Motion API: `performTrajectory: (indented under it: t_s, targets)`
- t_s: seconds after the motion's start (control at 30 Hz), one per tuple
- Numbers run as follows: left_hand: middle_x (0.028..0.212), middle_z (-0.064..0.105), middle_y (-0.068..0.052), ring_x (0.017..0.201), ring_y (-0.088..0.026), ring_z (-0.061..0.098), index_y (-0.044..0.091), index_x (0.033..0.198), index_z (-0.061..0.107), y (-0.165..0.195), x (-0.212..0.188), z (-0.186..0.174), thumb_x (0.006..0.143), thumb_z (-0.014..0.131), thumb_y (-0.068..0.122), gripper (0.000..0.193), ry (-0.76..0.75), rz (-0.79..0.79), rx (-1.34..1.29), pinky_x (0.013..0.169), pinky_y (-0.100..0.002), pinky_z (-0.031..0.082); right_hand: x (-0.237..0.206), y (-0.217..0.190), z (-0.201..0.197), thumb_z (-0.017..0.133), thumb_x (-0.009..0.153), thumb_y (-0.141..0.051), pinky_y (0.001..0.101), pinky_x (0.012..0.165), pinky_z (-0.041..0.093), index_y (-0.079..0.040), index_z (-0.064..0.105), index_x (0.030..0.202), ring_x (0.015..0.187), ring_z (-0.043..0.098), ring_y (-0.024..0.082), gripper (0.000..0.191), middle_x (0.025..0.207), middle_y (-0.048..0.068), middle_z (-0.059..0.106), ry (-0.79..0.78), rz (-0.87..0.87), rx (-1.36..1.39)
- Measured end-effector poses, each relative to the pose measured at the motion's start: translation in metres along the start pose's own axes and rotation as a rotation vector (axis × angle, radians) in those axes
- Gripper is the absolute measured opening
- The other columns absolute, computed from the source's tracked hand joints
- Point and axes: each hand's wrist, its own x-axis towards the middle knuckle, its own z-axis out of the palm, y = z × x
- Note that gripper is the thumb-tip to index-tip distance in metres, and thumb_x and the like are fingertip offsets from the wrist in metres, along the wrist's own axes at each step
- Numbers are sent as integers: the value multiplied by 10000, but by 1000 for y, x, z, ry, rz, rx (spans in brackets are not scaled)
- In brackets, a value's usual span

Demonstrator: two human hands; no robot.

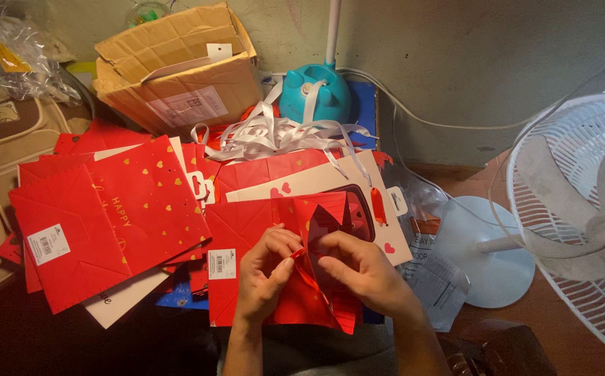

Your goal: The person ties white ribbons on red Valentine's Day gift bags. They repeatedly pick up a bag, thread the ribbon through the handle, and tie a knot. The finished bags are placed on a stack on the table.

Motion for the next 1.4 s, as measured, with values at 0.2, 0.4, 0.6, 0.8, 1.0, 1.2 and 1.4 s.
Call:
performTrajectory:
  t_s: [0.2,0.4,0.6,0.8,1.0,1.2,1.4]
  targets:
    - [1012,690,-62,1111,-228,633,68,887,598,-1,-1,1,912,638,165,108,35,-14,-40,1263,-496,265,-17,-34,-25,646,968,-123,241,606,436,-73,712,1284,683,513,84,326,929,39,704,210,56,-82]
    - [1010,697,-67,1117,-232,645,59,883,599,-1,1,4,896,632,149,97,34,-8,21,1252,-501,279,-13,-38,-6,683,951,-81,316,887,530,-69,729,1133,1015,644,195,189,1103,82,709,473,-494,-557]
    - [987,710,-62,1039,-222,667,63,870,598,-1,2,5,885,641,154,102,19,-74,134,1270,-510,291,7,-6,18,704,800,29,337,901,501,-10,675,1040,1043,617,236,245,979,98,672,428,-532,-689]
    - [1070,733,-82,1146,-228,661,78,838,545,-6,2,0,866,607,233,169,-55,-41,107,1281,-518,230,18,25,2,709,792,70,303,774,474,-13,634,897,859,563,193,154,823,50,576,394,-507,-487]
    - [1106,710,-110,1137,-228,641,75,893,551,2,3,-1,879,647,231,183,-27,-97,-51,1296,-479,194,19,37,-4,693,780,100,298,734,459,-12,630,857,801,537,182,151,763,32,551,394,-536,-497]
    - [1004,731,-66,1059,-211,638,73,1048,721,9,12,29,772,824,207,324,114,-160,428,1105,-428,398,19,34,-1,647,799,125,285,753,476,2,630,890,833,581,178,154,823,41,606,389,-560,-435]
    - [863,760,-36,920,-197,701,70,955,742,2,9,38,906,758,120,73,203,-82,358,1210,-456,375,15,35,-8,709,883,32,279,782,473,1,673,922,844,565,151,61,832,22,605,339,-514,-348]
